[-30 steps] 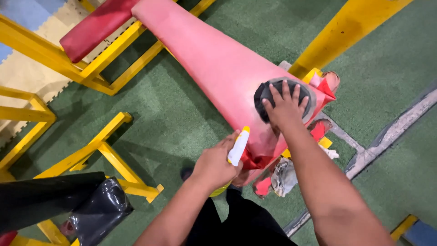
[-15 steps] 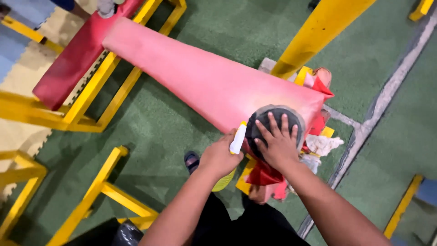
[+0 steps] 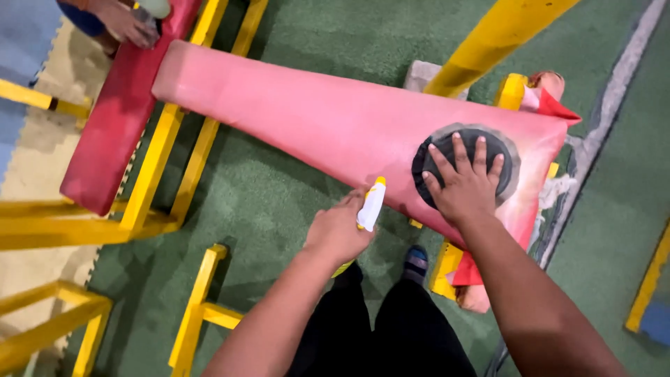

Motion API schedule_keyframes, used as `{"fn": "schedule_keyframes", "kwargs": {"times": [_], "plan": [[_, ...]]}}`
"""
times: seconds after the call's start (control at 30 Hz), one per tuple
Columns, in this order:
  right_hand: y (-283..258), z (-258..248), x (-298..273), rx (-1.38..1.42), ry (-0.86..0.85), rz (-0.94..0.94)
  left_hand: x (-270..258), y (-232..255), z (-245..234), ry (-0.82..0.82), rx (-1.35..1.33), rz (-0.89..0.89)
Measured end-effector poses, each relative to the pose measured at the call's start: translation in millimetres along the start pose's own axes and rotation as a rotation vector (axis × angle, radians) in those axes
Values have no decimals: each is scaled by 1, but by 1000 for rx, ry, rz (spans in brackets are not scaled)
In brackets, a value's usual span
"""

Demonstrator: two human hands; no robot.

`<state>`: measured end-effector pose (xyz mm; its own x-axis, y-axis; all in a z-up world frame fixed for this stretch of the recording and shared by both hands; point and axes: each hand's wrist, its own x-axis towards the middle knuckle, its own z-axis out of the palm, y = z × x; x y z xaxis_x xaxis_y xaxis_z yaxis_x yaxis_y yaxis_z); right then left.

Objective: The recorder is wiping down various gym weight machines and benches using a spray bottle and a cloth.

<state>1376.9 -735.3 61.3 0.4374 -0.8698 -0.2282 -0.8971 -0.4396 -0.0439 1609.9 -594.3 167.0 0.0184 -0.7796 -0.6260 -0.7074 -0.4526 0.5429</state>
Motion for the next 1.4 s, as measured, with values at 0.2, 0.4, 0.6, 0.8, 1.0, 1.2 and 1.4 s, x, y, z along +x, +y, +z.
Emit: {"fn": "schedule_keyframes", "kwargs": {"times": [0.2, 0.4, 0.6, 0.8, 1.0, 1.2, 1.4], "plan": [[4, -8, 3, 3, 17, -6, 27, -16, 1, -18, 38, 44], [37, -33, 30, 22, -30, 142, 50, -16, -6, 17, 70, 79], [50, -28, 90, -36, -194, 350, 87, -35, -25, 50, 119, 28], [43, -30, 107, 67, 1, 278, 129, -49, -35, 298, 257, 180], [26, -31, 135, 18, -66, 241, 152, -43, -66, 658, 29, 420], [-22, -26, 162, -122, -280, 267, 192, -65, -61, 576, 36, 391], [-93, -17, 186, -118, -351, 136, 207, -60, -78, 366, 71, 402]]}}
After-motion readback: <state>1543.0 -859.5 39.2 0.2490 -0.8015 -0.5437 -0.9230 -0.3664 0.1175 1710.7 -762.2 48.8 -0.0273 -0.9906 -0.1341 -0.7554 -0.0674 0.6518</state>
